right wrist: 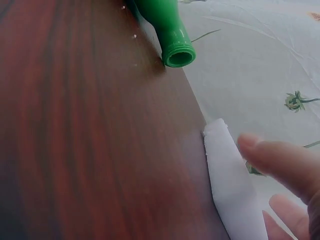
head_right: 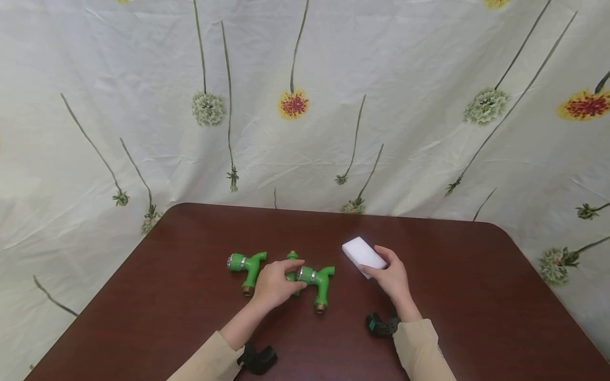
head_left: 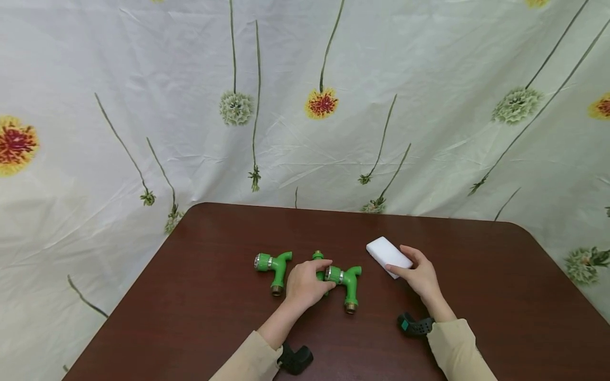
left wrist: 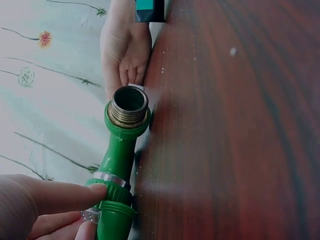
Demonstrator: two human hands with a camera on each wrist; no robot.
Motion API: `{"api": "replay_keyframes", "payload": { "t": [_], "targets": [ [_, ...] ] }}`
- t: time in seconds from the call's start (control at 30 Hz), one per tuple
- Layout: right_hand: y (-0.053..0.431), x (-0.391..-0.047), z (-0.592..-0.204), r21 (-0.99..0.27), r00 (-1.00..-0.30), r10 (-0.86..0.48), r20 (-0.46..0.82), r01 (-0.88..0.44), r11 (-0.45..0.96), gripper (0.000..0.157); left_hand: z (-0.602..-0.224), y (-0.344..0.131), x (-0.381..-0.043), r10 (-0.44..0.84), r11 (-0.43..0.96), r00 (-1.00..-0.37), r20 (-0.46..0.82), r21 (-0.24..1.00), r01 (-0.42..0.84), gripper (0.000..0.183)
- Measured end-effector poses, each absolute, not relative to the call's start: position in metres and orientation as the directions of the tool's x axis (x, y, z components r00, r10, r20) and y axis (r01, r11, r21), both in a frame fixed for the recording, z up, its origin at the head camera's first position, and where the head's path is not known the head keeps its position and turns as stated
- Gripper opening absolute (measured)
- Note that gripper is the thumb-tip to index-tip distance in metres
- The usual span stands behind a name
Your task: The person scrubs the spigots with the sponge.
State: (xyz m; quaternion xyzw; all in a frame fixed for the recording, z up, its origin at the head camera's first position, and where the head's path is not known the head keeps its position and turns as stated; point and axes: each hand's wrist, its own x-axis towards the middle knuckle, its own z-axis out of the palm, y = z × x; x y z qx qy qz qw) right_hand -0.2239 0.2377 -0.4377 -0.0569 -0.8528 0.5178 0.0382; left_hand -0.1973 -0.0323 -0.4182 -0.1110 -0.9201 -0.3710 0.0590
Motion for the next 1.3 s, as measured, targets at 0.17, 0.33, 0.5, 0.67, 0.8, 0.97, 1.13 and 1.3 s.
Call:
{"api": "replay_keyframes", "payload": {
  "t": [0.17, 0.33, 0.5, 0.67, 0.8, 0.97, 1.13, 1.3],
  "targets": [
    [0.238, -0.225, -0.44, -0.868, -0.994, 0.103, 0.025, 0.029, 0.495, 0.078, -0.417, -0.032, -0.198, 0.162, 0.714, -0.965, 0.204, 0.651, 0.258, 0.047],
    [0.239, -0.224, -0.441, -0.84, -0.997, 0.078, 0.026, 0.02, 0.542, 0.081, -0.418, -0.03, -0.198, 0.185, 0.742, -0.957, 0.222, 0.607, 0.284, 0.047],
    [0.238, -0.223, -0.439, -0.825, -0.996, 0.085, 0.025, 0.028, 0.564, 0.078, -0.417, -0.029, -0.196, 0.249, 0.786, -0.938, 0.24, 0.517, 0.34, 0.045],
    [0.237, -0.223, -0.438, -0.815, -0.997, 0.078, 0.025, 0.025, 0.579, 0.077, -0.415, -0.031, -0.194, 0.317, 0.798, -0.92, 0.231, 0.459, 0.39, 0.042],
    [0.238, -0.223, -0.437, -0.818, -0.997, 0.078, 0.022, 0.027, 0.574, 0.074, -0.417, -0.033, -0.196, 0.326, 0.795, -0.916, 0.233, 0.457, 0.399, 0.041],
    [0.237, -0.223, -0.434, -0.823, -0.996, 0.093, 0.018, 0.038, 0.567, 0.067, -0.417, -0.038, -0.198, 0.363, 0.765, -0.893, 0.267, 0.461, 0.449, 0.037],
    [0.236, -0.222, -0.429, -0.853, -0.995, 0.1, 0.03, 0.027, 0.52, 0.063, -0.416, -0.043, -0.201, 0.391, 0.7, -0.871, 0.297, 0.518, 0.492, 0.036],
    [0.234, -0.221, -0.422, -0.878, -0.993, 0.11, 0.045, 0.013, 0.478, 0.06, -0.417, -0.048, -0.203, 0.387, 0.6, -0.869, 0.308, 0.631, 0.491, 0.037]
  ]
}}
